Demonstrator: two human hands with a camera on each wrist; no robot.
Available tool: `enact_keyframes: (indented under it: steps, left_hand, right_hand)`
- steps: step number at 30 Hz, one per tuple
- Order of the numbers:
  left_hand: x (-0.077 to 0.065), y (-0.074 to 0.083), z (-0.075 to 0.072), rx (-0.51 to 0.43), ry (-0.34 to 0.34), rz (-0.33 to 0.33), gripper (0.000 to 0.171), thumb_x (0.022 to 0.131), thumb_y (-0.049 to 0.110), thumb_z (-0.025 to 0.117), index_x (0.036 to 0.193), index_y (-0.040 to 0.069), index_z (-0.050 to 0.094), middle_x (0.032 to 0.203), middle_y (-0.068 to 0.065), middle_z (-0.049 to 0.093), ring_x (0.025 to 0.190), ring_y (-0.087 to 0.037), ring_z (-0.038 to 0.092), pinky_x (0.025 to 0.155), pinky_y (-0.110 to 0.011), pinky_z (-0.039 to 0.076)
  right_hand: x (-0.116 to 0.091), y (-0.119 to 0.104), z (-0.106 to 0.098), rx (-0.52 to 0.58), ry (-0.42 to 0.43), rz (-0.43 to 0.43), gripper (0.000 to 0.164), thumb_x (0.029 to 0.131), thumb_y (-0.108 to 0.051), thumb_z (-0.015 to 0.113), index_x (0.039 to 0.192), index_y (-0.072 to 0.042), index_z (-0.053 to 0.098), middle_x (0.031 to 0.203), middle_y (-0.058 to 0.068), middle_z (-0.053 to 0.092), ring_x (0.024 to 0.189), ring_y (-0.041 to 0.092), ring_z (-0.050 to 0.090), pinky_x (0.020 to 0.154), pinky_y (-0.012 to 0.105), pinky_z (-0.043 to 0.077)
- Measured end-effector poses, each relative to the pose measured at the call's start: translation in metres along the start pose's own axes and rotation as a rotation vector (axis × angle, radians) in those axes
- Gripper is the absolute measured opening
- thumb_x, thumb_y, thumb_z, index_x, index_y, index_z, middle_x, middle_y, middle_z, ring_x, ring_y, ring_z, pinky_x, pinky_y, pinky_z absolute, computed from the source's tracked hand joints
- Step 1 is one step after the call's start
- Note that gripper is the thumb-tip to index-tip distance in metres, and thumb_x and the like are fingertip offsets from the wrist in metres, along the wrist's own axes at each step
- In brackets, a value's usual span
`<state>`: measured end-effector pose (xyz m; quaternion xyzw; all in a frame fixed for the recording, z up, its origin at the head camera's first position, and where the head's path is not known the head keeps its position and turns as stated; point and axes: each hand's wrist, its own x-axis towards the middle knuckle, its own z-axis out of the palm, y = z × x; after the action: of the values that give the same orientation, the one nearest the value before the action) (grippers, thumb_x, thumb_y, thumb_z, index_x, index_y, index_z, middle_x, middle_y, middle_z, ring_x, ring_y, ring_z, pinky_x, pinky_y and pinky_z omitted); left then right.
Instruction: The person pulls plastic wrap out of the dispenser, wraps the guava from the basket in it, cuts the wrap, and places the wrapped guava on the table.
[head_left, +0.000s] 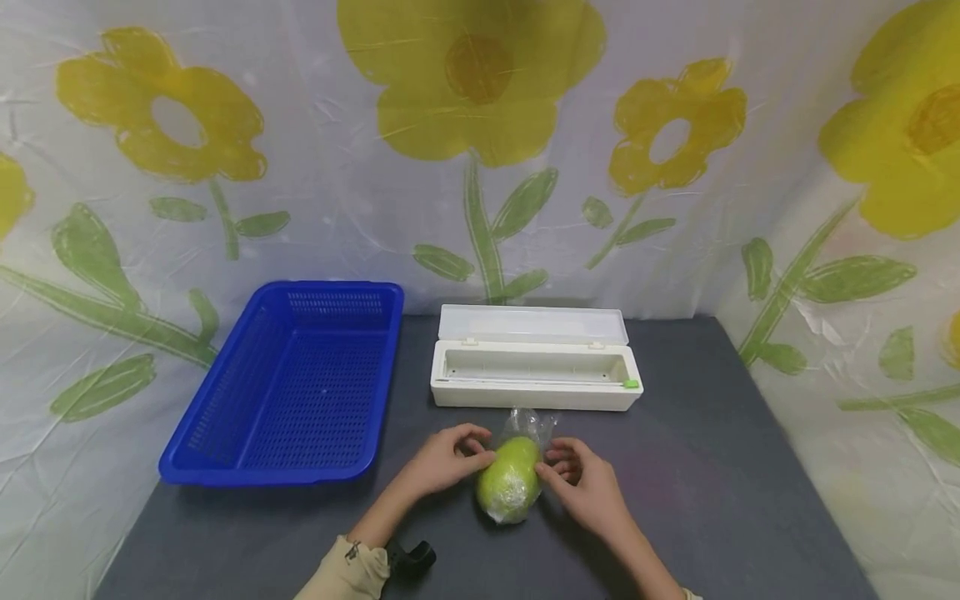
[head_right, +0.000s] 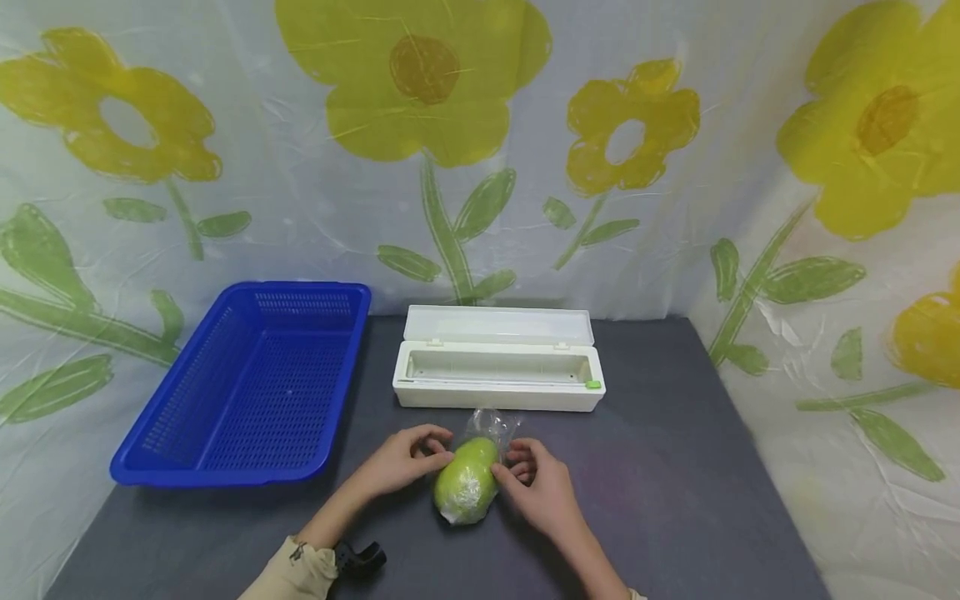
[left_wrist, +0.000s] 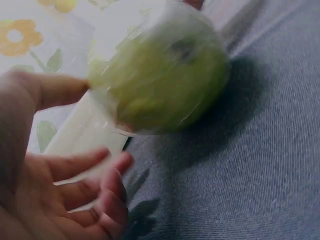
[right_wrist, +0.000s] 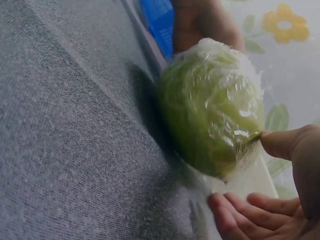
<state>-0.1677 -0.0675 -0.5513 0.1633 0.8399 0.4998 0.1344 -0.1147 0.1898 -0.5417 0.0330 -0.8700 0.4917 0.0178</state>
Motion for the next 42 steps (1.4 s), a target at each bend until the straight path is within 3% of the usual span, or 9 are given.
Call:
enact_keyframes:
  steps: [4, 11, 18, 23, 27, 31, 36, 40, 42]
  left_hand:
    - [-0.001, -0.003, -0.001, -0.054, -0.087, -0.035, 0.064, 0.096, 0.031, 0.076, 0.143, -0.009, 0.059, 0.117, -0.017, 0.075, 0.086, -0.014, 0.067, 0.072, -0.027, 0.053]
    - [0.0, -0.007, -0.002, -0.109, -0.176, -0.023, 0.07, 0.102, 0.034, 0.068, 0.152, -0.011, 0.049, 0.133, -0.024, 0.069, 0.118, -0.034, 0.069, 0.096, -0.043, 0.057]
    - [0.004, -0.007, 0.004, -0.205, -0.277, 0.018, 0.068, 0.106, 0.03, 0.06, 0.159, -0.008, 0.04, 0.153, -0.026, 0.055, 0.143, -0.042, 0.051, 0.117, -0.053, 0.043]
    - [0.002, -0.003, 0.008, -0.132, -0.289, 0.074, 0.066, 0.107, 0.032, 0.053, 0.163, 0.002, 0.037, 0.166, -0.02, 0.04, 0.154, -0.041, 0.035, 0.124, -0.057, 0.031]
    - [0.0, 0.001, 0.01, -0.075, -0.256, 0.108, 0.065, 0.105, 0.032, 0.054, 0.164, 0.009, 0.04, 0.163, -0.019, 0.046, 0.147, -0.041, 0.044, 0.118, -0.058, 0.038]
    - [-0.001, 0.001, 0.012, -0.033, -0.202, 0.117, 0.06, 0.105, 0.03, 0.056, 0.162, 0.013, 0.045, 0.16, -0.018, 0.05, 0.141, -0.039, 0.046, 0.113, -0.06, 0.039]
    - [-0.002, 0.003, 0.014, 0.012, -0.151, 0.181, 0.058, 0.104, 0.022, 0.058, 0.16, 0.012, 0.048, 0.159, -0.014, 0.053, 0.143, -0.038, 0.046, 0.116, -0.063, 0.037]
    - [-0.003, 0.006, 0.015, 0.037, -0.136, 0.192, 0.057, 0.102, 0.018, 0.057, 0.158, 0.013, 0.051, 0.158, -0.011, 0.054, 0.144, -0.034, 0.046, 0.118, -0.063, 0.036]
    - [-0.003, 0.006, 0.015, 0.048, -0.128, 0.195, 0.056, 0.101, 0.017, 0.057, 0.157, 0.013, 0.054, 0.155, -0.011, 0.056, 0.144, -0.033, 0.047, 0.117, -0.062, 0.037]
  right_hand:
    - [0.002, 0.002, 0.0, 0.057, -0.073, 0.057, 0.044, 0.099, -0.025, 0.077, 0.131, 0.004, 0.069, 0.114, 0.014, 0.078, 0.097, 0.021, 0.076, 0.08, 0.027, 0.059]
    - [0.009, 0.005, 0.0, 0.177, -0.254, 0.066, 0.053, 0.107, -0.027, 0.066, 0.141, 0.013, 0.059, 0.127, 0.027, 0.072, 0.106, 0.028, 0.074, 0.077, 0.029, 0.061]
    - [0.019, 0.009, -0.003, 0.191, -0.422, 0.022, 0.065, 0.108, -0.026, 0.062, 0.153, 0.017, 0.042, 0.14, 0.035, 0.061, 0.116, 0.033, 0.068, 0.078, 0.03, 0.058]
    - [0.023, 0.014, -0.005, 0.228, -0.516, -0.067, 0.067, 0.111, -0.024, 0.058, 0.159, 0.015, 0.031, 0.156, 0.036, 0.045, 0.139, 0.049, 0.052, 0.095, 0.023, 0.05]
    - [0.02, 0.017, -0.003, 0.262, -0.507, -0.112, 0.067, 0.111, -0.021, 0.058, 0.161, 0.012, 0.029, 0.164, 0.034, 0.036, 0.15, 0.052, 0.036, 0.108, 0.014, 0.036]
    - [0.018, 0.017, -0.001, 0.258, -0.47, -0.132, 0.071, 0.109, -0.019, 0.06, 0.165, 0.006, 0.024, 0.17, 0.028, 0.027, 0.154, 0.048, 0.03, 0.108, 0.016, 0.038]
    - [0.016, 0.016, 0.001, 0.197, -0.406, -0.224, 0.075, 0.107, -0.016, 0.065, 0.168, -0.004, 0.023, 0.172, 0.023, 0.025, 0.146, 0.035, 0.045, 0.095, 0.028, 0.056]
    - [0.015, 0.015, 0.001, 0.163, -0.38, -0.305, 0.073, 0.106, -0.015, 0.066, 0.169, -0.009, 0.027, 0.17, 0.021, 0.033, 0.13, 0.016, 0.059, 0.086, 0.03, 0.059]
    - [0.015, 0.015, 0.002, 0.151, -0.371, -0.347, 0.07, 0.106, -0.014, 0.066, 0.168, -0.01, 0.032, 0.168, 0.019, 0.038, 0.131, 0.012, 0.058, 0.091, 0.03, 0.058]
